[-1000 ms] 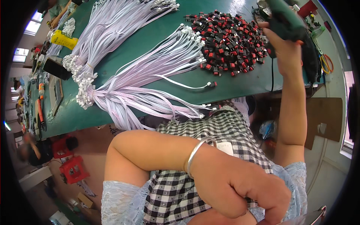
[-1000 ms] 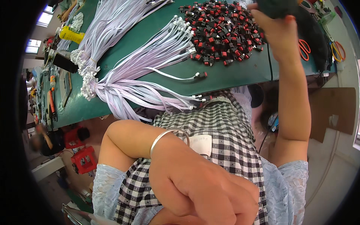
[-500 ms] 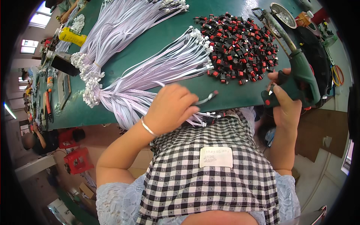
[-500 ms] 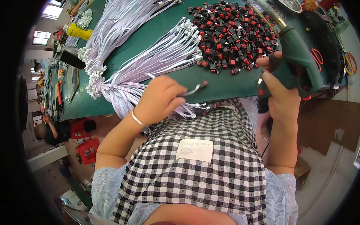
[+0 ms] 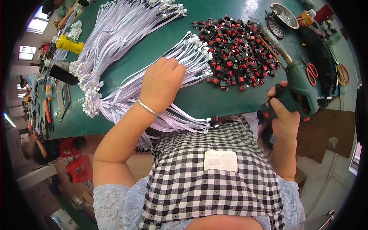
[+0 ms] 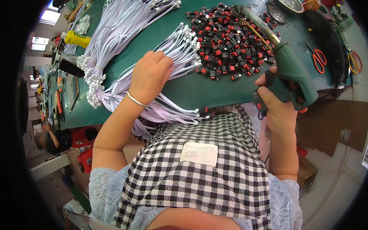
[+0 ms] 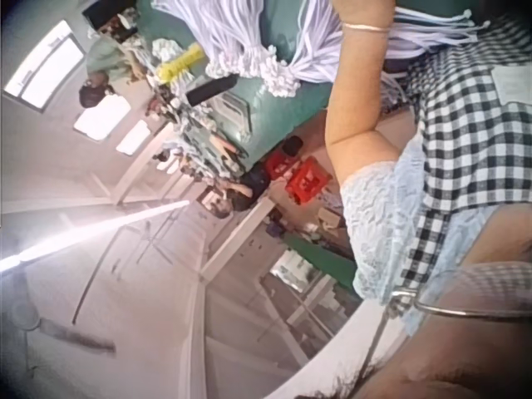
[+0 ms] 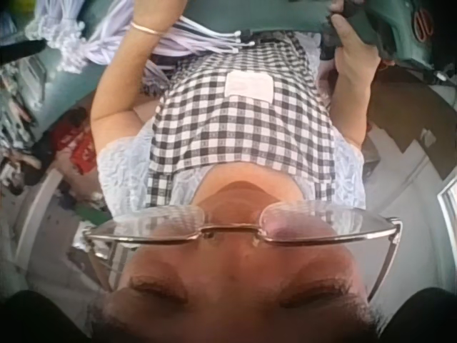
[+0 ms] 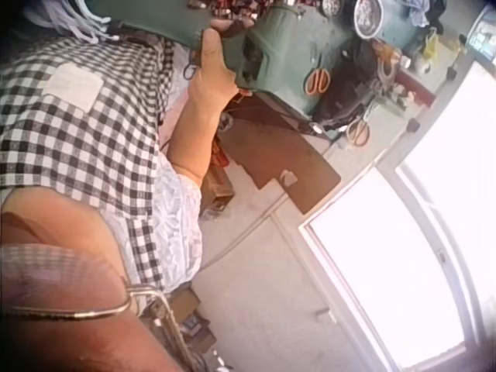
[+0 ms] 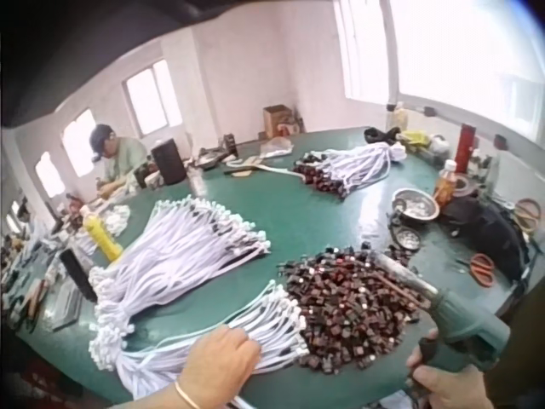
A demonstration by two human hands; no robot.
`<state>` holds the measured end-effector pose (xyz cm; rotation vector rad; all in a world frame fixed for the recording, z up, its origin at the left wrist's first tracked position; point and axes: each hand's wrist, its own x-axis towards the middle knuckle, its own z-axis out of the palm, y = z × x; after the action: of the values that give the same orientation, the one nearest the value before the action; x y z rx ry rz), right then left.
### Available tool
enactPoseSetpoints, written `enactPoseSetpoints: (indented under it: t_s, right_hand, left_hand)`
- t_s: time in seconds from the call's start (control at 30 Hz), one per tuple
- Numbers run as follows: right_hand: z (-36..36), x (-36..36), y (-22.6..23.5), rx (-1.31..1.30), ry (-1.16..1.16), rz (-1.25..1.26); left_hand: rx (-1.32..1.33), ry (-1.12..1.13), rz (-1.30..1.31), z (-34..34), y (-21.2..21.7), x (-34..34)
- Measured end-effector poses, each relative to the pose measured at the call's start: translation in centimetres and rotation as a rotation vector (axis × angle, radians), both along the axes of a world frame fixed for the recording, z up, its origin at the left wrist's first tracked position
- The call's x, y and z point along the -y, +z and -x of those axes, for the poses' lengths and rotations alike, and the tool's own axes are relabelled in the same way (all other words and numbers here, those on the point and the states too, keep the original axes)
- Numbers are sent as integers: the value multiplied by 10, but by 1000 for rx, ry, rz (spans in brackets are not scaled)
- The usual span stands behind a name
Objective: The person connects ribbon cable wires to electronic switches, soldering the terminals together using a soldering gun.
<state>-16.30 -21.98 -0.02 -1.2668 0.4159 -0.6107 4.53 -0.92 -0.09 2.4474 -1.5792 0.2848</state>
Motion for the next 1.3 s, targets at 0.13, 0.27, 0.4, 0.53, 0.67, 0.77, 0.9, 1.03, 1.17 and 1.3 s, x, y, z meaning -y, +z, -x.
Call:
enactPoseSetpoints:
  t_s: [0.13, 0.27, 0.4, 0.53, 0.67, 0.77, 0.9, 1.03, 1.17, 1.3]
  right_hand:
    - [5, 4, -7, -1, -17, -53]
    - [1, -1, -4, -3, -29, -144]
    - [-6, -9, -9, 17, 19, -194]
    - [-13, -24, -18, 55, 98, -194]
    - [-20, -30, -21, 36, 147, -236]
    - [-20, -34, -21, 69, 189, -230]
    - [-23, -43, -13, -35, 191, -218]
    - [-31, -51, -10, 8, 247, -254]
    - [-47, -62, 5, -2, 265, -285]
    - [-54, -64, 6, -14, 224, -255]
  left_hand:
    - [-57, -27, 39, 5, 13, 0]
    - [-416, -49, 194, 14, 12, -8]
    - [-611, 15, 59, 28, 14, -7]
    - [-687, -61, 102, 42, 12, 2]
    - [-594, -82, 113, 51, 16, 12]
    - [-607, -122, 149, 51, 14, 13]
    - [-686, -123, 254, 48, 25, 5]
    - [-1218, -19, 452, 51, 25, -15]
    - [-1792, -25, 526, 44, 5, -20]
    - [-1927, -7, 513, 48, 3, -17]
